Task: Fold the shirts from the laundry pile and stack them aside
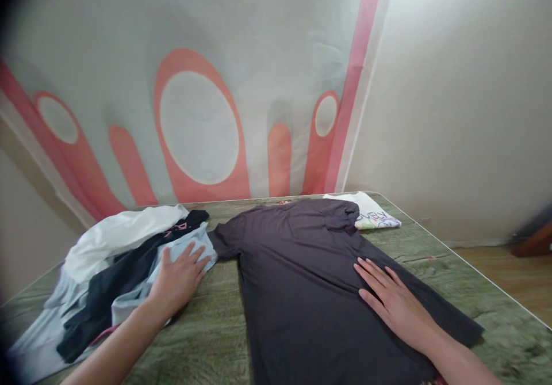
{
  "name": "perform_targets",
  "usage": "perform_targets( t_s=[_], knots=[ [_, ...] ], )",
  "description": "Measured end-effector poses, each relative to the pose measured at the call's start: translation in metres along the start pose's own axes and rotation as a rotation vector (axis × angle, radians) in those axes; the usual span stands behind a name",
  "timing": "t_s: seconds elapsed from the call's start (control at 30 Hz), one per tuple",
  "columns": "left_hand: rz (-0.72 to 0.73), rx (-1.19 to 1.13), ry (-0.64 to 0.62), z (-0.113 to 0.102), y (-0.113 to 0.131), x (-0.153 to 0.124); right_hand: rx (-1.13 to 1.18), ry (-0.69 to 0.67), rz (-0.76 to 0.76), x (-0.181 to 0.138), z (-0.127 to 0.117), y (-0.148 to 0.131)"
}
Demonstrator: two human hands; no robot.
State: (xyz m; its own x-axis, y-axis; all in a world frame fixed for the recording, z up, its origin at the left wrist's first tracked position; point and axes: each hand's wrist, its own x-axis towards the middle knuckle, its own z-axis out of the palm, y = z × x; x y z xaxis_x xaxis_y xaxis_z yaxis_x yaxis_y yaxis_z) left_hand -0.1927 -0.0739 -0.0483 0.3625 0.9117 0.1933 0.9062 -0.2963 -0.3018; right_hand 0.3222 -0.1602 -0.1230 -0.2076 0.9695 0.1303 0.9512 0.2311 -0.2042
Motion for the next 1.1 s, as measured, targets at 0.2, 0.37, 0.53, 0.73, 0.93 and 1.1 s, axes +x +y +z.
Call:
perform_targets(
  t_s=[0.2,0.37,0.53,0.73,0.93,1.1],
  knots=[
    [0.055,-0.041,0.008,0.009,-0.038,-0.033,-0.005,-0.015,-0.006,-0.001,-0.001,-0.003],
    [0.092,-0.088,-0.031,-0.004,-0.046,-0.045,0.001,-0.001,-0.001,0.000,-0.001,-0.001],
    [0.198,-0.285,-0.038,-0.025,-0.006,0.010,-0.001,0.092,0.015,-0.003,0.000,-0.018],
    [0.229,-0.482,-0.089,0.003,0.054,0.129,0.134,0.032,-0.143,-0.019,0.004,-0.108],
    [0.122,-0.439,-0.174,0.042,0.068,0.172,0.180,-0.156,-0.288,-0.014,-0.002,-0.130],
    [0.007,-0.368,-0.194,0.046,0.062,0.148,0.196,-0.162,-0.200,-0.008,-0.014,-0.098]
  ],
)
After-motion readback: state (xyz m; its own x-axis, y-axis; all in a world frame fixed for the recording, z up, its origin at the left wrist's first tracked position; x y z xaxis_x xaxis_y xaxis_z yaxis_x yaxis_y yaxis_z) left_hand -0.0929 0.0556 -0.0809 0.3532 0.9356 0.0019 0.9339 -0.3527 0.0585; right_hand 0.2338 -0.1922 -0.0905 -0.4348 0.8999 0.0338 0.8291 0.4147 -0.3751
